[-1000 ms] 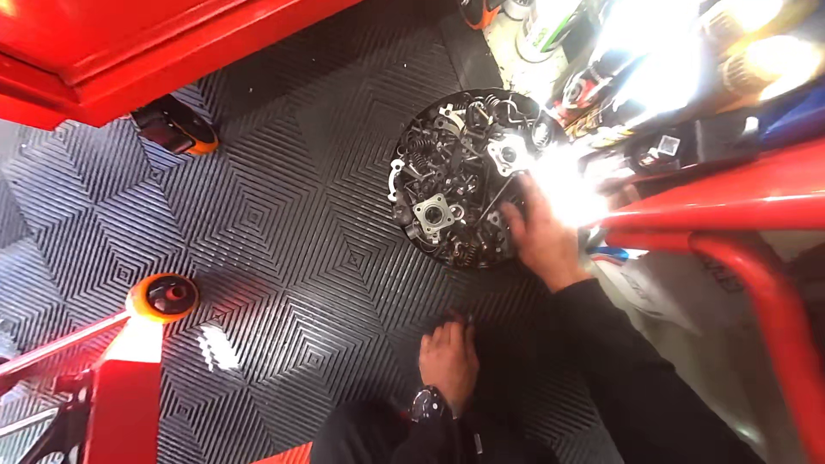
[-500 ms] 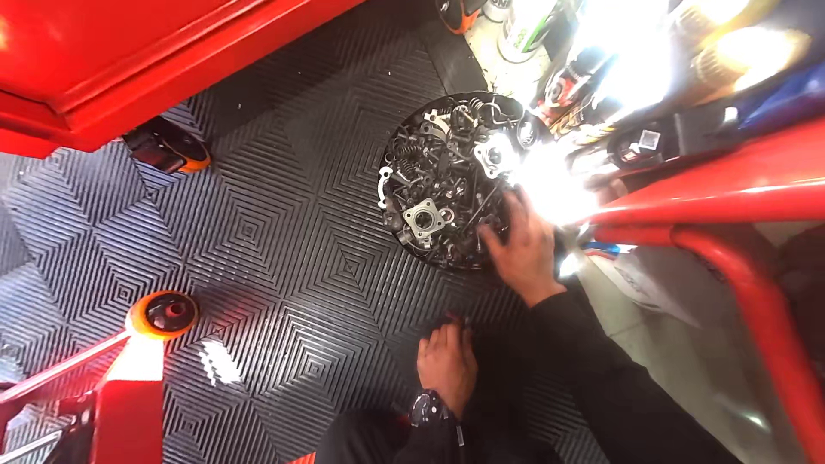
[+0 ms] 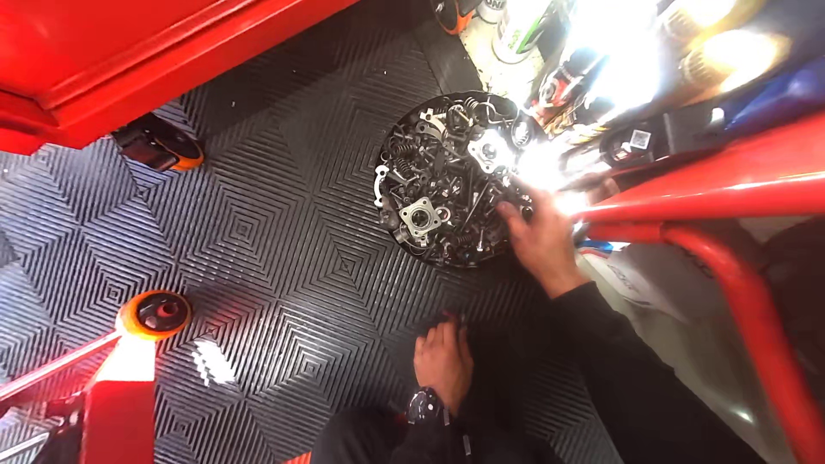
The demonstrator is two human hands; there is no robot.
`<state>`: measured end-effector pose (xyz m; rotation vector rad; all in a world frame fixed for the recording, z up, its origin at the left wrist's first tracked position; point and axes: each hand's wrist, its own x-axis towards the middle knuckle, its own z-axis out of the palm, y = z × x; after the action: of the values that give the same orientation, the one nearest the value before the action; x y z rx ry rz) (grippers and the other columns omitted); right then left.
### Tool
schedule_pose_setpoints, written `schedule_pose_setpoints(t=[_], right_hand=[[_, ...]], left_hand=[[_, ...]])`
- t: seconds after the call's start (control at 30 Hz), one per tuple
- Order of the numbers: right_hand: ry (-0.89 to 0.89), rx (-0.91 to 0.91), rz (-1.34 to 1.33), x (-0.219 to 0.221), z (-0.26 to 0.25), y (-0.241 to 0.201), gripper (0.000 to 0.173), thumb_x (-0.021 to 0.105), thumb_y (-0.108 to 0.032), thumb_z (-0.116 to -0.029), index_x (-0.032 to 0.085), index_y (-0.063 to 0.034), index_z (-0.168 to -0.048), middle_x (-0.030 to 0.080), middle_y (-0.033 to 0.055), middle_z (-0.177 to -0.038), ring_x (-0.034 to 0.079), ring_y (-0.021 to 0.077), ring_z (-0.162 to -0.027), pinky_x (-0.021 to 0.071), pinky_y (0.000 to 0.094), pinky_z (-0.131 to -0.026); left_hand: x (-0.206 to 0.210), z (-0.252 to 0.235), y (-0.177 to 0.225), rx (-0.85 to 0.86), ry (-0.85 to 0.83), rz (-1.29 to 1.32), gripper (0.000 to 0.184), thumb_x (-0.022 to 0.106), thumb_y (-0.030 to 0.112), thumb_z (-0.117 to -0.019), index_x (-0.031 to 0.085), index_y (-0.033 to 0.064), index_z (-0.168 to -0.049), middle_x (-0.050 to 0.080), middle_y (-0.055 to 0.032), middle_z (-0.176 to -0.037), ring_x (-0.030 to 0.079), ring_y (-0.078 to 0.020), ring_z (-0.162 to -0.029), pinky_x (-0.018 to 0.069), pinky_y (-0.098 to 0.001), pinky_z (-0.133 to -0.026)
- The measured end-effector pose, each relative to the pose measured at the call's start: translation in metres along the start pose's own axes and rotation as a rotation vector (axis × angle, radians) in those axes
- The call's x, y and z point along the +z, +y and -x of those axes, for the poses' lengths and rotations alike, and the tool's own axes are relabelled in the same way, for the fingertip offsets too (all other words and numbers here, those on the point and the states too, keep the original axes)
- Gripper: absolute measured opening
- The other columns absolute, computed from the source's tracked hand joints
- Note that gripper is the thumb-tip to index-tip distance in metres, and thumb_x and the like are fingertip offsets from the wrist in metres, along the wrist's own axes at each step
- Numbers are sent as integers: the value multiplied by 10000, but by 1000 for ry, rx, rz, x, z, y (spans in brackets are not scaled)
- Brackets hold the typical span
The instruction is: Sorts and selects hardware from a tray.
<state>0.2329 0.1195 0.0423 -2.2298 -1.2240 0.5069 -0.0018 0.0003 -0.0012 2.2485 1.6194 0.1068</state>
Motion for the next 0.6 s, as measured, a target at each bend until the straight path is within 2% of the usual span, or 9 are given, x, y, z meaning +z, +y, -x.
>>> schedule_pose_setpoints(t=[0.07, 0.13, 0.17, 0.2, 0.27, 0.37, 0.47, 0.53, 0.6], right_hand=[[-29, -59, 115, 5, 11, -13, 723, 722, -531, -894, 533, -133, -1468, 576, 182, -1437, 662, 377, -1140, 549, 605, -898], [-97, -94, 213, 22, 26, -26, 1024, 732, -728, -760, 412, -188, -1570, 235, 248, -1666, 344, 467, -1472, 296, 701, -1142], [-101, -117, 241, 33, 31, -26, 1108, 747, -759, -710, 375, -203, -1594, 132, 267, -1690, 193, 475, -1542, 156, 724, -1199], [-94, -140, 270, 41, 33, -23, 1154, 746, -783, -685, 356, -205, -1605, 91, 272, -1696, 125, 466, -1563, 91, 722, -1212], [-84, -159, 284, 44, 32, -13, 1163, 741, -793, -691, 363, -170, -1597, 149, 248, -1693, 174, 434, -1560, 135, 691, -1222], [-74, -211, 253, 30, 20, 9, 837, 717, -576, -881, 452, -133, -1539, 320, 185, -1655, 424, 372, -1461, 394, 580, -1145], [23, -199, 162, 21, 14, 13, 516, 641, -276, -986, 542, -112, -1465, 529, 151, -1517, 696, 334, -1097, 581, 529, -857], [109, -139, 120, 20, 15, 3, 461, 602, -234, -989, 562, -101, -1429, 641, 172, -1348, 713, 345, -995, 580, 545, -803], [81, -111, 115, 22, 23, -17, 616, 644, -453, -960, 533, -117, -1464, 526, 213, -1472, 577, 392, -1262, 467, 608, -1009]], left_hand=[[0, -1, 0, 1, 9, 0, 277, 593, 355, -984, 768, 142, -1013, 748, -5, -868, 719, -180, -804, 570, -387, -698], [-1, -1, 0, 9, 11, -3, 277, 595, 358, -977, 765, 139, -990, 743, -7, -852, 716, -185, -792, 566, -384, -686], [-1, -1, 0, 10, 7, -6, 274, 596, 356, -974, 763, 139, -983, 741, -6, -849, 714, -187, -786, 565, -382, -683], [-2, -1, 1, 8, 0, -12, 273, 595, 356, -972, 761, 139, -975, 740, -6, -848, 713, -187, -786, 564, -381, -686], [-3, -1, 0, 4, -6, -21, 276, 589, 357, -975, 759, 140, -970, 740, -6, -854, 716, -183, -793, 567, -383, -695], [-2, 0, 1, 0, 2, -15, 273, 587, 361, -984, 767, 156, -993, 745, 10, -872, 712, -164, -803, 563, -376, -698], [-1, 0, 1, -6, 3, -22, 282, 579, 370, -989, 767, 160, -992, 743, 13, -870, 713, -163, -807, 565, -372, -701], [-1, 0, 2, -8, 11, -23, 275, 590, 363, -984, 769, 155, -987, 744, 7, -865, 714, -169, -803, 565, -370, -702], [0, 0, 0, -1, 17, -18, 264, 602, 349, -972, 768, 146, -994, 745, 3, -860, 715, -170, -793, 565, -376, -692]])
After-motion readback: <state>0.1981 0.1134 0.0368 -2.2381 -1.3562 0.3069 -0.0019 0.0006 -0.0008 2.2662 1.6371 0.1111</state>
